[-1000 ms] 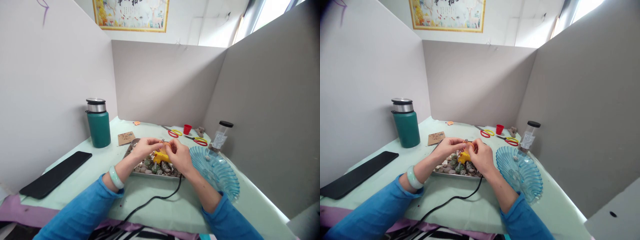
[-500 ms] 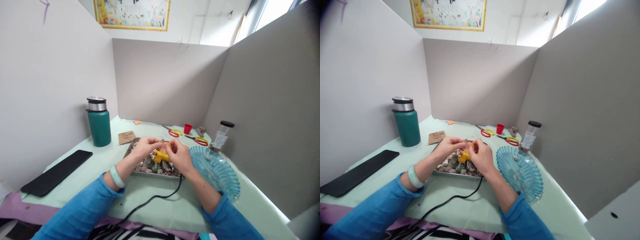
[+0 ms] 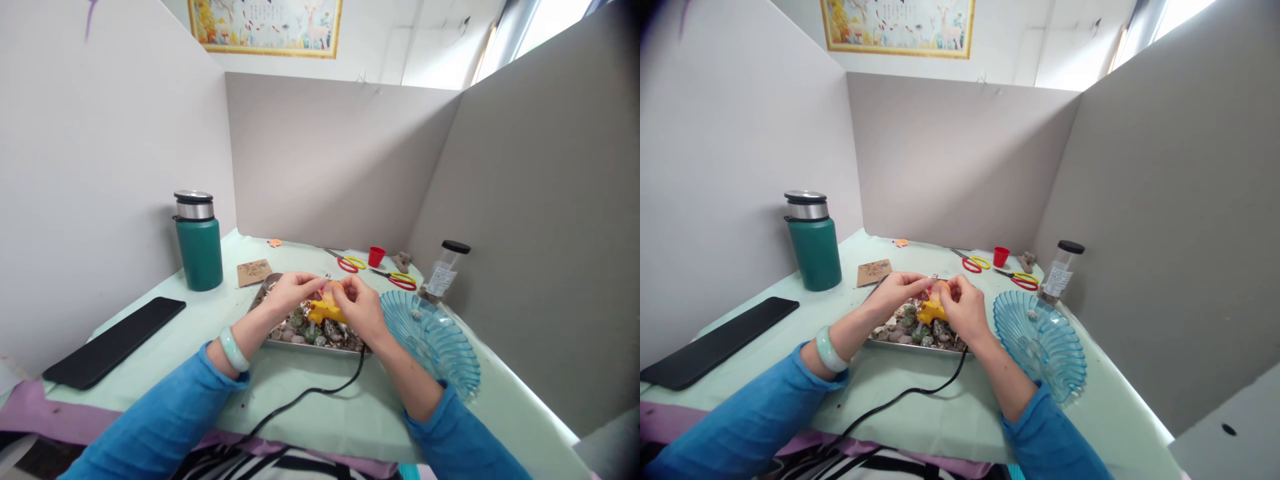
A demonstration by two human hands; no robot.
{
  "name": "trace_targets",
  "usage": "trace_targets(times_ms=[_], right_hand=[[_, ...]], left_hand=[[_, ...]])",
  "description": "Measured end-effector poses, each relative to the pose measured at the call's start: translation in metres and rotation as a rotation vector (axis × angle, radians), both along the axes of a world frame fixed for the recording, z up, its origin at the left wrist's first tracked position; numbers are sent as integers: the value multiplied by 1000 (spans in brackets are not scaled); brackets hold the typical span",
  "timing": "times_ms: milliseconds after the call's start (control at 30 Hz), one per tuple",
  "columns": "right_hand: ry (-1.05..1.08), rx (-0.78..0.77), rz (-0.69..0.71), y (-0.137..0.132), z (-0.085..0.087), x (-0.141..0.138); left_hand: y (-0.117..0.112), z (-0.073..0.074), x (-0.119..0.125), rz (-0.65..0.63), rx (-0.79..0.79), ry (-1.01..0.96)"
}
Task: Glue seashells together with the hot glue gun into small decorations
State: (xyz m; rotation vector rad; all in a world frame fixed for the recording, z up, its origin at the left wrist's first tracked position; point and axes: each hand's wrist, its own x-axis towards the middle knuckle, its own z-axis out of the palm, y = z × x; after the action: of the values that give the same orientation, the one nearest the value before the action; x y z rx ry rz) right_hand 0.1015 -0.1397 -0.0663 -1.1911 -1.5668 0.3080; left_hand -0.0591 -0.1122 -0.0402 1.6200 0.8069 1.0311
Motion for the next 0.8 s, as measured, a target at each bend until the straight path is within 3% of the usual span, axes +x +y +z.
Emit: trace_targets(times_ms=[367, 633, 800], right_hand=[[-33, 20, 6, -2, 0, -2], [-177, 72, -36, -6, 1, -1], [-191, 158, -53, -6, 3, -1]], left_hand=[[3, -5, -1, 42, 8, 1], [4, -2, -1, 104, 168, 91], [2, -3, 0, 233, 367, 245]])
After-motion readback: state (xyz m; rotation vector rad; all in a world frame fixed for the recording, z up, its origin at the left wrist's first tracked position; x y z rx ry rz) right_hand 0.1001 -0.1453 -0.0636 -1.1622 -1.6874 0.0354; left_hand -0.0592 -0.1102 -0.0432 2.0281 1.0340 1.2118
